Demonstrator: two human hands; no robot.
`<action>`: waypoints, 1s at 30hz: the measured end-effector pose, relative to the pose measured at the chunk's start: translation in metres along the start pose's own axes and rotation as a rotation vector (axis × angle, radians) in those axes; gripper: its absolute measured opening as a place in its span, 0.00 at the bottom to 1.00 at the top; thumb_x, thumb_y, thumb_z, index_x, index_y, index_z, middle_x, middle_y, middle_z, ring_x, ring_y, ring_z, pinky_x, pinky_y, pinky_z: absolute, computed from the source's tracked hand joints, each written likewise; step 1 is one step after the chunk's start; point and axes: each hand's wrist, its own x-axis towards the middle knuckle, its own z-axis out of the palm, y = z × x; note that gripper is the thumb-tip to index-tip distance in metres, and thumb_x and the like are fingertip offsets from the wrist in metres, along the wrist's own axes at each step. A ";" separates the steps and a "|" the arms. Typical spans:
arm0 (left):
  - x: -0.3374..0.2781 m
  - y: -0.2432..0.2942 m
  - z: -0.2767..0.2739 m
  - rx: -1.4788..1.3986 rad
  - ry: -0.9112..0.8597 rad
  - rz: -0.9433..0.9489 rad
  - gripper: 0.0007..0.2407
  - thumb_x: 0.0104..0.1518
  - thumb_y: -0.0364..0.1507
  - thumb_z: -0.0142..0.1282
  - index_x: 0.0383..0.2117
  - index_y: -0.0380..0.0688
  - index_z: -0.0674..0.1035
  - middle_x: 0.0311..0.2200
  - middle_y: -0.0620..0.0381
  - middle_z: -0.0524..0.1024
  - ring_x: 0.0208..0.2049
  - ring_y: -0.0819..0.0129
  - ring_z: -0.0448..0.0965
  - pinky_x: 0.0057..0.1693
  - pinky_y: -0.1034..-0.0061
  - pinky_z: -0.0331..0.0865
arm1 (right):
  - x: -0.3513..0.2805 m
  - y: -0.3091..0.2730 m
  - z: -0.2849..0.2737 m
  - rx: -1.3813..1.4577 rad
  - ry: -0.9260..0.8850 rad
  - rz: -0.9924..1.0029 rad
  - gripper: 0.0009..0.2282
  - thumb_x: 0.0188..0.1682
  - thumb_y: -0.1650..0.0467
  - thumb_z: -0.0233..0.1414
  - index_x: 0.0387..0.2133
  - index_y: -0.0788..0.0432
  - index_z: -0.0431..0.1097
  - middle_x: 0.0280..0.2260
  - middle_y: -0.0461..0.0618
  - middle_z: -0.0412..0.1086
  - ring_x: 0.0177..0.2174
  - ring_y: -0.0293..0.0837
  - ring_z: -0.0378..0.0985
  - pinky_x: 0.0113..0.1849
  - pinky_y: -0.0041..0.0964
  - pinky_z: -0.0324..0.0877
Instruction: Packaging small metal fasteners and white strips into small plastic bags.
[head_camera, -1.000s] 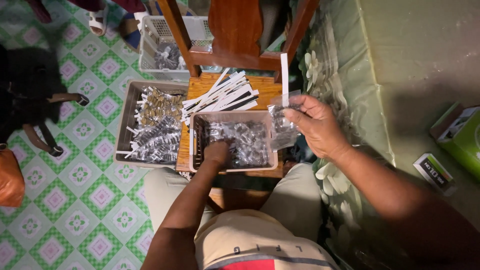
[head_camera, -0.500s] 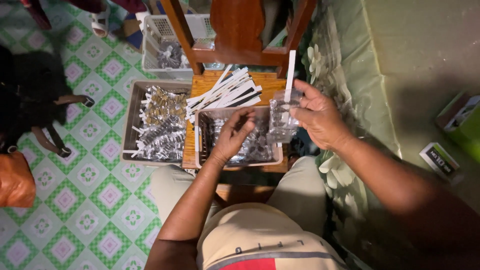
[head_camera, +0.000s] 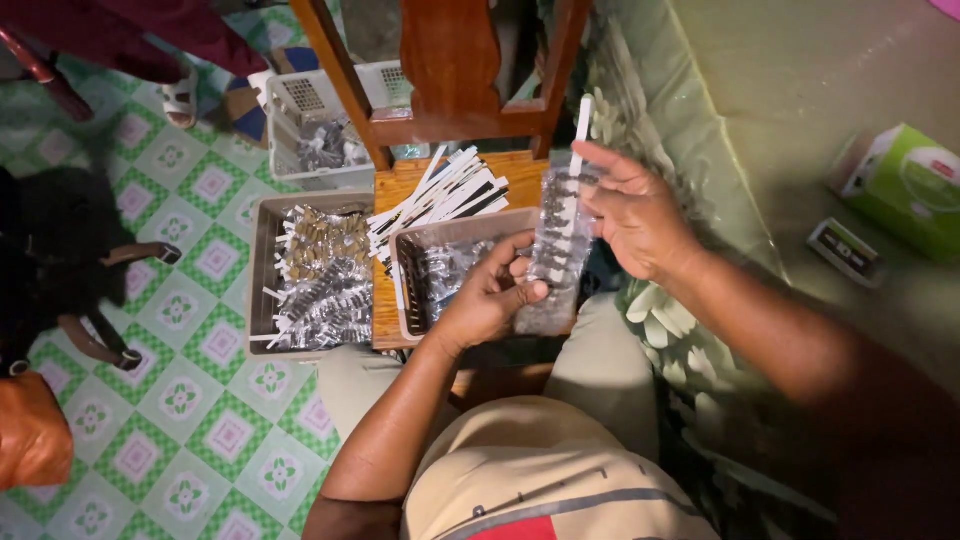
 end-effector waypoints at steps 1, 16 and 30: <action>-0.003 0.005 0.007 0.001 -0.006 0.003 0.29 0.56 0.16 0.62 0.65 0.44 0.64 0.38 0.61 0.80 0.38 0.78 0.81 0.46 0.82 0.79 | -0.001 0.003 -0.003 -0.002 0.001 -0.006 0.26 0.49 0.80 0.50 0.63 0.55 0.64 0.28 0.42 0.70 0.28 0.32 0.77 0.30 0.27 0.83; -0.025 0.008 0.028 0.186 -0.009 0.148 0.24 0.58 0.17 0.61 0.62 0.40 0.70 0.47 0.53 0.79 0.46 0.72 0.76 0.54 0.73 0.75 | -0.020 0.025 -0.030 0.053 -0.142 0.007 0.25 0.46 0.79 0.45 0.61 0.65 0.64 0.48 0.62 0.74 0.43 0.54 0.82 0.39 0.49 0.82; -0.043 0.031 0.059 0.302 0.068 0.235 0.12 0.60 0.20 0.60 0.49 0.41 0.77 0.35 0.65 0.74 0.42 0.79 0.73 0.53 0.77 0.73 | -0.025 0.026 -0.008 -0.069 0.044 -0.235 0.13 0.50 0.77 0.57 0.49 0.62 0.74 0.33 0.44 0.74 0.27 0.30 0.75 0.28 0.18 0.78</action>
